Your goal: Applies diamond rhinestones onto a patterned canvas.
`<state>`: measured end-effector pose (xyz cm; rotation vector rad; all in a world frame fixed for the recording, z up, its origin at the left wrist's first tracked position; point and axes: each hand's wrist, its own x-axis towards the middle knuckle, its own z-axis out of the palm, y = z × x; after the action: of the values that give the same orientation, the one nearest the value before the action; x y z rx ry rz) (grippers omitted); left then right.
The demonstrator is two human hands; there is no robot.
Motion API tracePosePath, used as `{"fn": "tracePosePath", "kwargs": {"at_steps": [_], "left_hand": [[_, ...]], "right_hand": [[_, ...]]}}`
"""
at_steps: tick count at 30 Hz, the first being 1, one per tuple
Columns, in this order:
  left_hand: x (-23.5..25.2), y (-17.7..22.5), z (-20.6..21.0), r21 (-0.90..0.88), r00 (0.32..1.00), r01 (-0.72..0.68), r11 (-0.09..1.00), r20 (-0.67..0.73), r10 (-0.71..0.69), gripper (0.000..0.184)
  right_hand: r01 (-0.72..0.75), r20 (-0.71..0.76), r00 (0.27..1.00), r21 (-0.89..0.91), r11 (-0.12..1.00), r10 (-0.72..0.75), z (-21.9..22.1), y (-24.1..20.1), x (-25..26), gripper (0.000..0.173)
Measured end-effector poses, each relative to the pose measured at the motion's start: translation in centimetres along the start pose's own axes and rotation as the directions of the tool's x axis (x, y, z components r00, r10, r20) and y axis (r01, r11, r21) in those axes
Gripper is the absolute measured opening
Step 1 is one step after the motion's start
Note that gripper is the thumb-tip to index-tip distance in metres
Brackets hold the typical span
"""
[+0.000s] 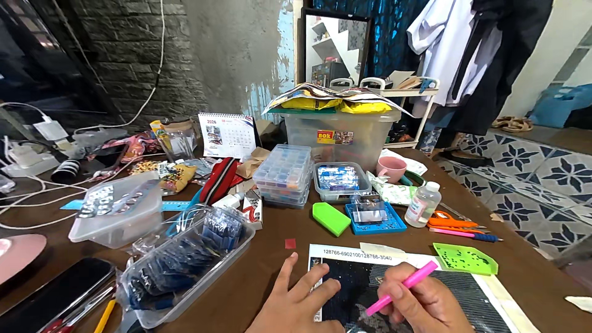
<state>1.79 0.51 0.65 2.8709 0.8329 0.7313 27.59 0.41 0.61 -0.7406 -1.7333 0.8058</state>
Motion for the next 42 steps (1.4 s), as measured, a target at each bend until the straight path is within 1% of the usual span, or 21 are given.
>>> {"fn": "tracePosePath", "kwargs": {"at_steps": [6,9,11,13,16,21,25,31,38,42], "left_hand": [[0.0,-0.3,0.0,0.068,0.999,-0.037,0.997,0.024,0.036,0.023],[-0.2,-0.8,0.0,0.051,0.998,-0.056,0.997,0.036,0.054,0.026],[-0.4,-1.0,0.2,0.007,0.998,-0.053,0.999,0.040,0.053,0.027],[-0.4,-1.2,0.5,-0.028,0.999,-0.048,0.998,0.020,0.049,0.027],[-0.4,-1.3,0.7,-0.002,0.998,-0.059,0.998,-0.038,0.058,0.026],[-0.4,-1.3,0.6,0.014,0.998,-0.052,0.999,-0.024,0.053,0.026],[-0.3,-1.1,0.5,-0.029,1.000,-0.024,0.999,-0.007,0.023,0.026],[-0.4,-1.4,0.9,-0.039,0.999,-0.008,0.999,-0.052,0.006,0.028],[-0.4,-1.4,0.9,-0.064,0.999,0.014,0.998,-0.044,-0.017,0.024],[-0.4,-1.4,0.9,-0.085,0.999,0.026,0.996,-0.039,-0.029,0.024]], "right_hand": [[0.017,0.079,0.997,0.030,0.999,-0.019,-0.1,-0.2,-0.1,0.026],[0.036,0.149,0.988,0.084,0.996,-0.048,-0.2,-0.4,-0.2,0.030],[0.059,0.190,0.979,0.094,0.994,-0.076,0.1,-0.6,-0.4,0.033],[0.090,0.223,0.969,0.083,0.992,-0.106,0.2,-0.9,-0.5,0.035],[0.128,0.257,0.956,0.062,0.990,-0.140,0.3,-1.0,-0.5,0.034],[0.155,0.261,0.952,0.040,0.987,-0.160,0.7,-1.1,-0.4,0.035],[0.169,0.267,0.949,0.010,0.986,-0.165,0.8,-1.2,-0.5,0.034],[0.180,0.281,0.944,-0.005,0.984,-0.171,0.8,-1.2,-0.5,0.033],[0.208,0.303,0.934,-0.023,0.978,-0.191,0.8,-1.2,-0.4,0.032],[0.189,0.290,0.941,-0.031,0.982,-0.172,0.9,-1.2,-0.4,0.034]]}}
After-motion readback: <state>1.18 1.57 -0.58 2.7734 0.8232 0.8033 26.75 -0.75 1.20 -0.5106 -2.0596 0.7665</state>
